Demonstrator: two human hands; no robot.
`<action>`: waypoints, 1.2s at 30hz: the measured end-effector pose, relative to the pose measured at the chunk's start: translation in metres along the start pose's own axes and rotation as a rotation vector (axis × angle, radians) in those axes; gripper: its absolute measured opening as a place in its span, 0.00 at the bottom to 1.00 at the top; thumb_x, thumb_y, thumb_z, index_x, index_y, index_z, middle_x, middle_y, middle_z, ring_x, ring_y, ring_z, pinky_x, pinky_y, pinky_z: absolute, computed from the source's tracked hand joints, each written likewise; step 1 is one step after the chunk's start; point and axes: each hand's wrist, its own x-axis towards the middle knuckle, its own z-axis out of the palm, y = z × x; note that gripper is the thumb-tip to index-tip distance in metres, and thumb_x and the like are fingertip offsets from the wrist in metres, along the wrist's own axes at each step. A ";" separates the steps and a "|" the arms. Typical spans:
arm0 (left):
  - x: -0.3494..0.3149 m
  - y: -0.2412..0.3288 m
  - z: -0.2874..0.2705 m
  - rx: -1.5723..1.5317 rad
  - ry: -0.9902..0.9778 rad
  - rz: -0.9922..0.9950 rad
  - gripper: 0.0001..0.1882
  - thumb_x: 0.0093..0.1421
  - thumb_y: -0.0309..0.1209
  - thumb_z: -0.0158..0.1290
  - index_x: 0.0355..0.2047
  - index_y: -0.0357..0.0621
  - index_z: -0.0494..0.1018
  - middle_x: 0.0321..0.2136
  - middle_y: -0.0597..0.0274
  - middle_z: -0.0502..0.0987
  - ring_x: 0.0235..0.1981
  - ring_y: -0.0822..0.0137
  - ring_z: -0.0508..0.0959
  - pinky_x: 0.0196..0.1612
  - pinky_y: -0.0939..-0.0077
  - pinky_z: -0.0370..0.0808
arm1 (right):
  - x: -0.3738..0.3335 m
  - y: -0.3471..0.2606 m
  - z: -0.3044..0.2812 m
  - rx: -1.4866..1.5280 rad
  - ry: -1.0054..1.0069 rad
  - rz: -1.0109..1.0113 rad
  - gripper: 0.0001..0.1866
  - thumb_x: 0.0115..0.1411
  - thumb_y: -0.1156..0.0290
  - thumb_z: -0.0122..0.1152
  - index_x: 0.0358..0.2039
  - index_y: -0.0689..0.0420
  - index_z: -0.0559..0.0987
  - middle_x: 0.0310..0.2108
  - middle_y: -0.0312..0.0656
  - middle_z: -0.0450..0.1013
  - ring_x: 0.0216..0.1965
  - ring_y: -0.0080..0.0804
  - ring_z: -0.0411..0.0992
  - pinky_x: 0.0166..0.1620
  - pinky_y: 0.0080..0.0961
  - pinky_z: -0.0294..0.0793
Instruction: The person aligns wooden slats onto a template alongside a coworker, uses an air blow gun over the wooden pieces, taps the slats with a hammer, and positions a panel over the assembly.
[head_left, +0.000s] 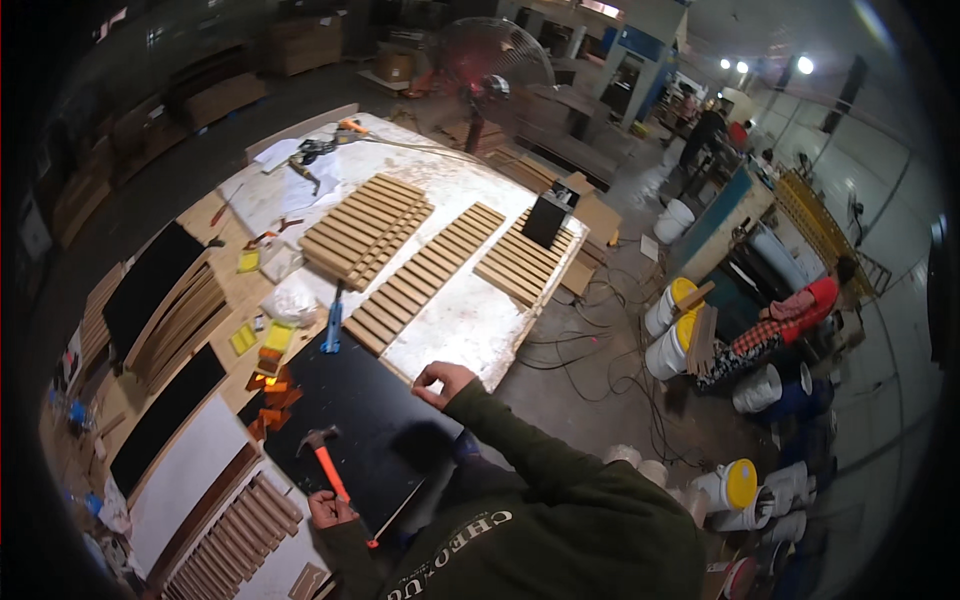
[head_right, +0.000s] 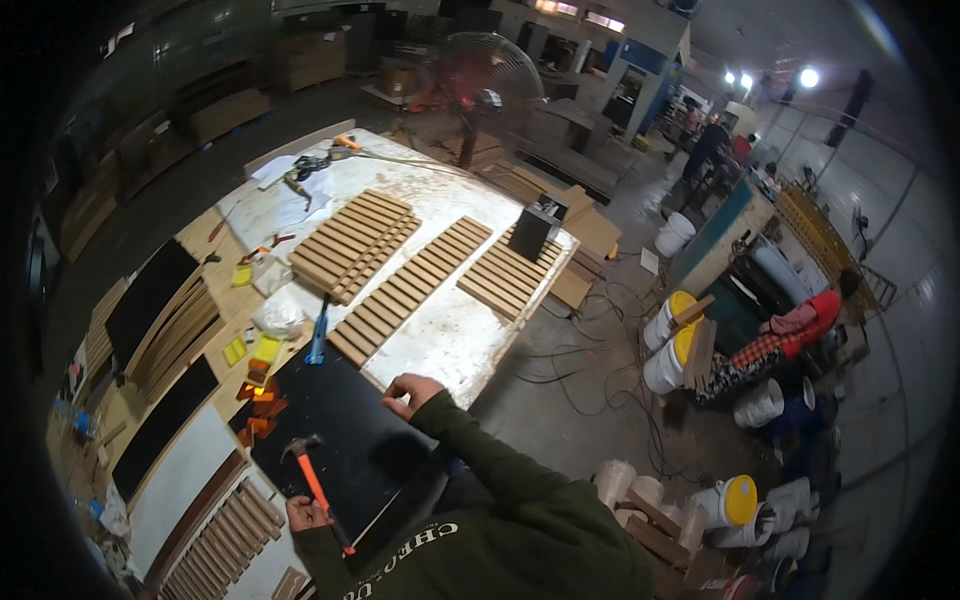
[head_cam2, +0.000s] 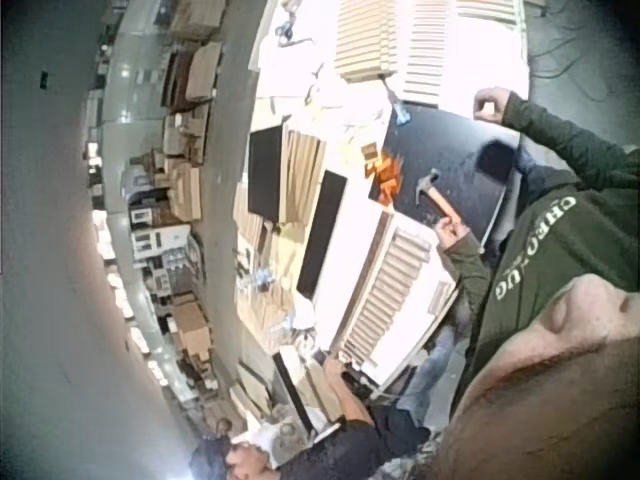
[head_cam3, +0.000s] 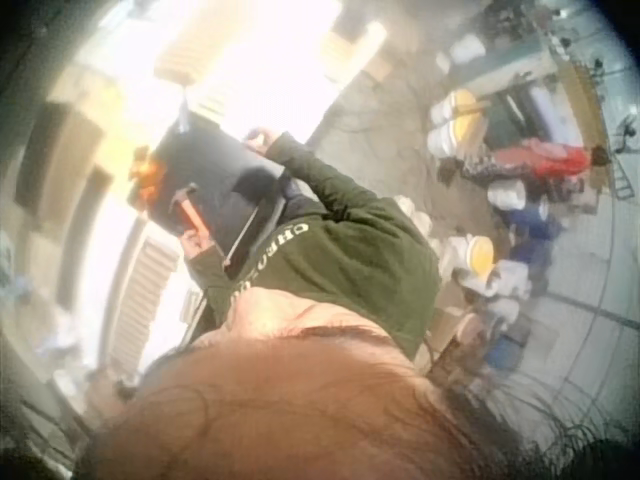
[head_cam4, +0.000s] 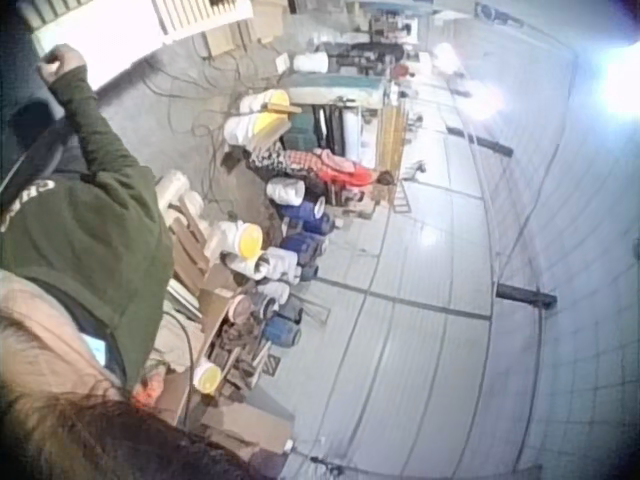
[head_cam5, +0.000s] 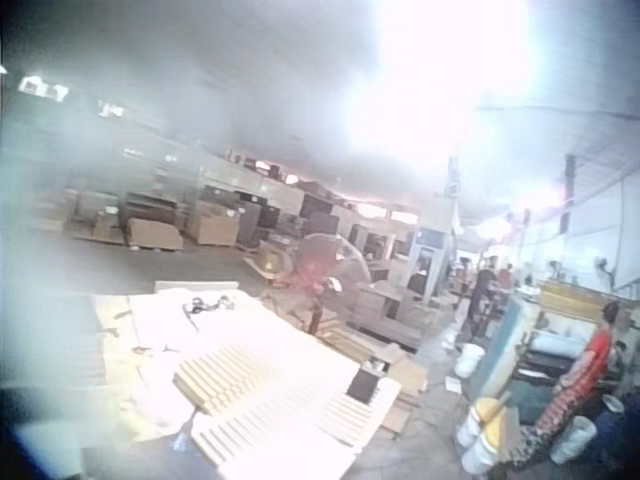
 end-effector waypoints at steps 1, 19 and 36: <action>0.007 0.008 0.020 -0.050 -0.045 0.074 0.09 0.63 0.26 0.49 0.41 0.41 0.62 0.16 0.68 0.66 0.13 0.78 0.65 0.18 0.82 0.68 | 0.009 0.017 -0.017 -0.030 0.032 -0.003 0.09 0.54 0.65 0.67 0.28 0.56 0.79 0.27 0.42 0.76 0.31 0.37 0.76 0.37 0.30 0.75; 0.177 0.053 0.516 0.911 -0.272 0.891 0.02 0.55 0.25 0.52 0.30 0.41 0.73 0.23 0.52 0.72 0.23 0.51 0.71 0.27 0.61 0.72 | 0.524 0.391 -0.225 -0.317 0.118 0.259 0.17 0.56 0.65 0.60 0.46 0.53 0.78 0.49 0.46 0.72 0.50 0.44 0.71 0.55 0.36 0.71; 0.216 0.112 0.533 0.989 -0.467 0.638 0.01 0.49 0.24 0.52 0.23 0.43 0.70 0.23 0.59 0.69 0.24 0.58 0.72 0.25 0.64 0.70 | 0.680 0.455 -0.233 -0.484 -0.154 0.376 0.23 0.57 0.52 0.59 0.46 0.56 0.75 0.47 0.49 0.73 0.49 0.47 0.71 0.53 0.42 0.68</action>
